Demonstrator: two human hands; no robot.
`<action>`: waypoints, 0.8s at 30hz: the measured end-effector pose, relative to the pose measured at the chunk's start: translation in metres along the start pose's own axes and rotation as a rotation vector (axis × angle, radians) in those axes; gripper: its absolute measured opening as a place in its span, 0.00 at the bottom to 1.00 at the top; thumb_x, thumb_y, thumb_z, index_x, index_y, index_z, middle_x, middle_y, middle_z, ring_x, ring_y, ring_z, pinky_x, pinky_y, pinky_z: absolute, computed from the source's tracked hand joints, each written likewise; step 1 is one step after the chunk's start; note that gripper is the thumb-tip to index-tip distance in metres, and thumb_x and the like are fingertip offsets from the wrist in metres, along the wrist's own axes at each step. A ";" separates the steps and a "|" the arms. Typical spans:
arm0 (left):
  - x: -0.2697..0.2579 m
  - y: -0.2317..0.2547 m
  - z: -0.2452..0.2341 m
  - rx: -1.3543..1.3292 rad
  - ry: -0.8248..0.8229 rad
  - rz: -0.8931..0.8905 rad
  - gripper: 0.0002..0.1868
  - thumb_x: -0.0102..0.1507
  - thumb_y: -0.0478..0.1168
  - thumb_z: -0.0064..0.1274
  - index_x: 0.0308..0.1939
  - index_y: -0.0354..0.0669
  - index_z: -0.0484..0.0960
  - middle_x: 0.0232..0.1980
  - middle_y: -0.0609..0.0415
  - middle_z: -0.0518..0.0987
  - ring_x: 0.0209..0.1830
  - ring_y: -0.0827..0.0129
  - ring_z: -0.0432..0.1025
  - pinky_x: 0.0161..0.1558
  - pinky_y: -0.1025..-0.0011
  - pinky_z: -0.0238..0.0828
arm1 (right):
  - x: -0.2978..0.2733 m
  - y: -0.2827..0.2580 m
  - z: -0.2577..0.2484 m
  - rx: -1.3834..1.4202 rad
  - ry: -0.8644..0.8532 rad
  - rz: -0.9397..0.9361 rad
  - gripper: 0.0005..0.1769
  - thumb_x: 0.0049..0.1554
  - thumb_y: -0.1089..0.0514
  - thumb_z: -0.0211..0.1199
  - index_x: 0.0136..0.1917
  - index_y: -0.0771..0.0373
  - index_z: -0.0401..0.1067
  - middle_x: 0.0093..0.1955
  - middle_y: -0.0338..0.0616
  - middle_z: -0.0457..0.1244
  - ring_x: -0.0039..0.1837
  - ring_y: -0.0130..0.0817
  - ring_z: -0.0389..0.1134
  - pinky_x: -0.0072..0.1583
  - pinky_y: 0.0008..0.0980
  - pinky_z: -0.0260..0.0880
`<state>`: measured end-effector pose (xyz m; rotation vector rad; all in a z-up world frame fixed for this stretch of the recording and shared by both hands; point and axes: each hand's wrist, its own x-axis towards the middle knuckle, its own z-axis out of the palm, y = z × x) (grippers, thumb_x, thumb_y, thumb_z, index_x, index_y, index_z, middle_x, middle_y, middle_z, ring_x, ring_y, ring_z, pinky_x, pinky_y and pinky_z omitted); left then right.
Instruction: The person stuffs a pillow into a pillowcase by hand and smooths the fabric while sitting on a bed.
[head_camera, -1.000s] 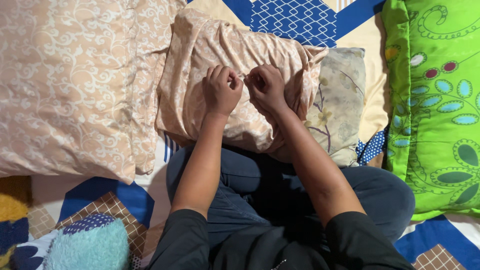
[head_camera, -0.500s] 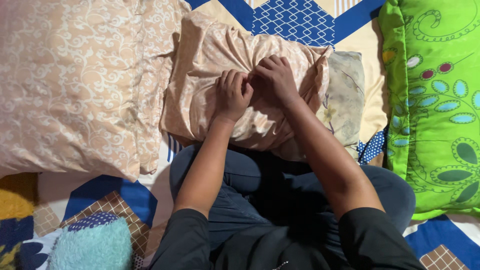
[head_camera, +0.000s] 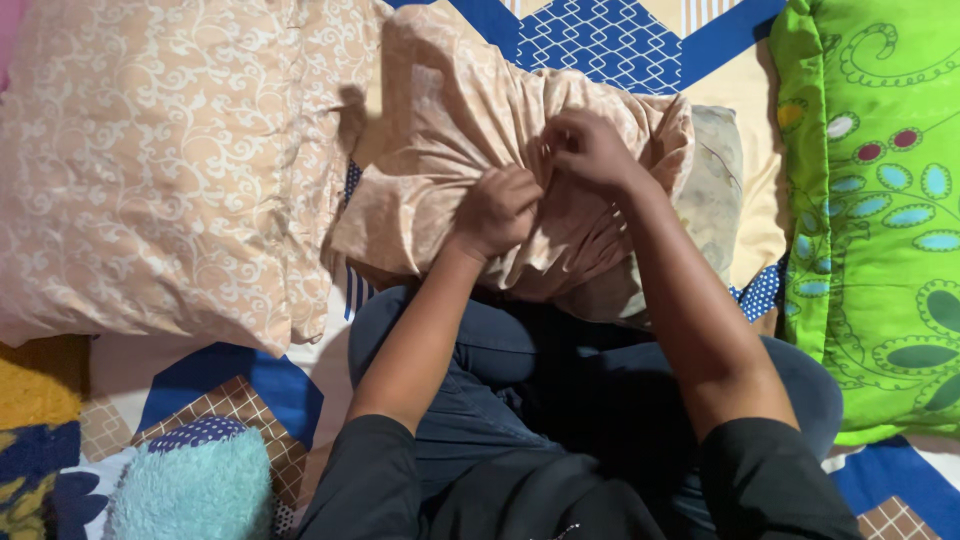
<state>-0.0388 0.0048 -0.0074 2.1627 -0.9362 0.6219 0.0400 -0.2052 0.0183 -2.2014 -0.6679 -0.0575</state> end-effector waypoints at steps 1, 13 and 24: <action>0.002 0.006 0.003 -0.006 -0.002 0.002 0.03 0.57 0.34 0.54 0.35 0.43 0.79 0.39 0.54 0.76 0.44 0.57 0.73 0.47 0.60 0.68 | 0.003 0.002 -0.005 0.159 -0.021 0.094 0.11 0.52 0.62 0.62 0.50 0.57 0.74 0.48 0.43 0.64 0.53 0.45 0.67 0.56 0.42 0.68; 0.003 -0.028 -0.022 0.084 0.182 -0.330 0.06 0.64 0.41 0.57 0.34 0.46 0.79 0.38 0.55 0.78 0.43 0.58 0.74 0.48 0.58 0.67 | 0.023 0.050 0.059 -0.060 0.480 0.117 0.11 0.56 0.63 0.68 0.40 0.65 0.66 0.40 0.50 0.63 0.44 0.50 0.66 0.47 0.44 0.64; -0.007 -0.074 -0.015 0.381 0.365 -0.565 0.04 0.64 0.42 0.56 0.38 0.49 0.80 0.43 0.54 0.78 0.49 0.55 0.71 0.49 0.54 0.65 | 0.002 0.042 0.071 -0.013 0.682 0.108 0.13 0.59 0.67 0.64 0.42 0.65 0.59 0.42 0.49 0.57 0.44 0.48 0.60 0.48 0.42 0.63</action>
